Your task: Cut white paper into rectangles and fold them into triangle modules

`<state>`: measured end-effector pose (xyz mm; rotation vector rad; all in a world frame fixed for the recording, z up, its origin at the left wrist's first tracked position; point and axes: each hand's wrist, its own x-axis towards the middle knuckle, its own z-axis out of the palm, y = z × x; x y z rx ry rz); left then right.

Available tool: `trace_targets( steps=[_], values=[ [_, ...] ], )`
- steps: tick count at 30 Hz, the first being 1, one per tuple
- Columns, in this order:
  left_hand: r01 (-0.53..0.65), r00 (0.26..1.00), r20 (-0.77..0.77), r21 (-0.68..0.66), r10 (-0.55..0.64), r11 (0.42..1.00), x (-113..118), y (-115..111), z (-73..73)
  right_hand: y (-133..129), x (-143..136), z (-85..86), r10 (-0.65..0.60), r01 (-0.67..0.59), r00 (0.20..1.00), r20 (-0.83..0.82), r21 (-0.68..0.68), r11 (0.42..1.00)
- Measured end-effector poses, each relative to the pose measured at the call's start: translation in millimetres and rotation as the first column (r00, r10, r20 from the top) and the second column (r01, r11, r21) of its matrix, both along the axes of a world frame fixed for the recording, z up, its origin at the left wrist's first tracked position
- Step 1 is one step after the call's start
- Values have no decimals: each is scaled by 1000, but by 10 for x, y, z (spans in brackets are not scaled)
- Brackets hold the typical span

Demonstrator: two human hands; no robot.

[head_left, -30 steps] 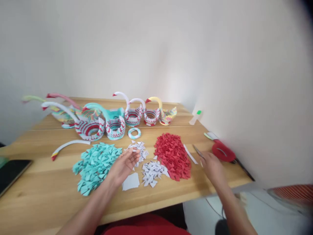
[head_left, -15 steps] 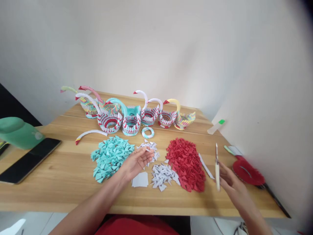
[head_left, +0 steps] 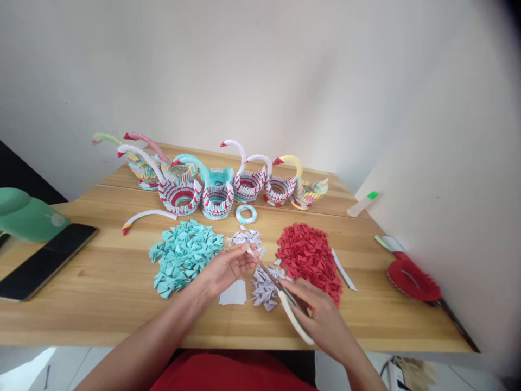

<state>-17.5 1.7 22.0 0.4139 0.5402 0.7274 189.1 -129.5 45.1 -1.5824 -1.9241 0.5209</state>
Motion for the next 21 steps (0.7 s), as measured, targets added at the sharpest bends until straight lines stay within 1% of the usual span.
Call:
trace_targets(
  steps=[6,10,15,21],
  values=[
    [19,1000,4,51,-19,999,0,-11,13,17,-13,-10,14,-14,1000,2,-22,1000],
    [29,999,12,77,-30,997,-1,-12,22,7,-6,-4,19,-19,1000,19,1,1000],
    [35,999,3,107,-35,994,-7,-8,18,-10,-4,3,12,-14,997,78,27,1000],
    [25,1000,-3,95,-25,995,-12,-7,-3,-25,-19,4,20,-28,994,104,79,996]
  ],
)
